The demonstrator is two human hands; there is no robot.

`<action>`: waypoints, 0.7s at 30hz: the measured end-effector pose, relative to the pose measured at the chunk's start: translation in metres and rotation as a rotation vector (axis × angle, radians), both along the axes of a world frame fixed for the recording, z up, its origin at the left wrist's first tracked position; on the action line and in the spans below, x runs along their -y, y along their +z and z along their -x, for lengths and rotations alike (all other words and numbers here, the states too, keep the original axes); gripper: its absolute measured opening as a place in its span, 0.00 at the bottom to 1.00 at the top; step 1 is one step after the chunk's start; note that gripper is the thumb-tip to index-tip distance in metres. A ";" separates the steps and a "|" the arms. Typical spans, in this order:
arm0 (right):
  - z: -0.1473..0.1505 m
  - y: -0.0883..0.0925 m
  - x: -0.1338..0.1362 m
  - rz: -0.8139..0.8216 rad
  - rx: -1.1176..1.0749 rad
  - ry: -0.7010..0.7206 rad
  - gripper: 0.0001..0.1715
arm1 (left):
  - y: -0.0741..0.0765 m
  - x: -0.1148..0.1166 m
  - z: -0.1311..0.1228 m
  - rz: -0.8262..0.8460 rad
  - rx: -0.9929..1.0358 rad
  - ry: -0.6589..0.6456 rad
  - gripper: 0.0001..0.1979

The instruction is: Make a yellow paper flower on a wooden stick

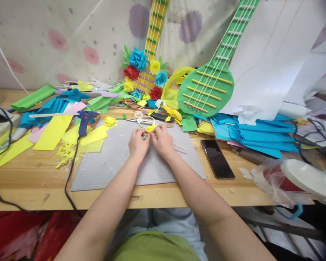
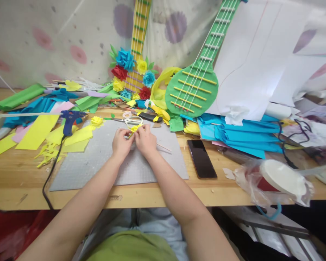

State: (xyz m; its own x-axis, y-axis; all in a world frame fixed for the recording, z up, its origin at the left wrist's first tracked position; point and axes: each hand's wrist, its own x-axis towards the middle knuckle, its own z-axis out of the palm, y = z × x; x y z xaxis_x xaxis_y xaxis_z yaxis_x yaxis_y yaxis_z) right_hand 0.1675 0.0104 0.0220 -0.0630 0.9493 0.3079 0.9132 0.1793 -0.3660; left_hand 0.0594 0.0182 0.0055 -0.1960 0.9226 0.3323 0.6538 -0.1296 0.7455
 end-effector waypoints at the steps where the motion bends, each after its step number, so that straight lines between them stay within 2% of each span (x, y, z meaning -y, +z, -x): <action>1: 0.000 0.001 0.001 -0.005 0.020 0.020 0.14 | 0.000 0.000 0.001 -0.002 -0.013 0.017 0.06; 5: -0.001 0.004 0.005 0.017 0.098 0.043 0.16 | 0.000 -0.002 0.006 -0.009 -0.032 0.069 0.03; 14: -0.004 0.008 0.008 0.075 0.182 0.026 0.18 | 0.002 -0.012 0.024 -0.042 -0.109 0.177 0.05; 17: -0.010 0.009 0.005 0.074 0.117 0.004 0.15 | -0.001 -0.020 0.037 -0.043 -0.080 0.120 0.06; 21: -0.016 0.011 0.002 0.045 -0.031 0.025 0.10 | -0.007 -0.028 0.047 -0.061 -0.026 -0.043 0.08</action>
State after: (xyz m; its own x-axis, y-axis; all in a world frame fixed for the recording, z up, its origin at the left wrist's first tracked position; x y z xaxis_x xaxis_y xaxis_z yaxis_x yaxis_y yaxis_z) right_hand 0.1836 0.0085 0.0326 -0.0782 0.9606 0.2667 0.8966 0.1847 -0.4024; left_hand 0.0122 0.0460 -0.0014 -0.1469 0.9079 0.3926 0.6659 -0.2027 0.7180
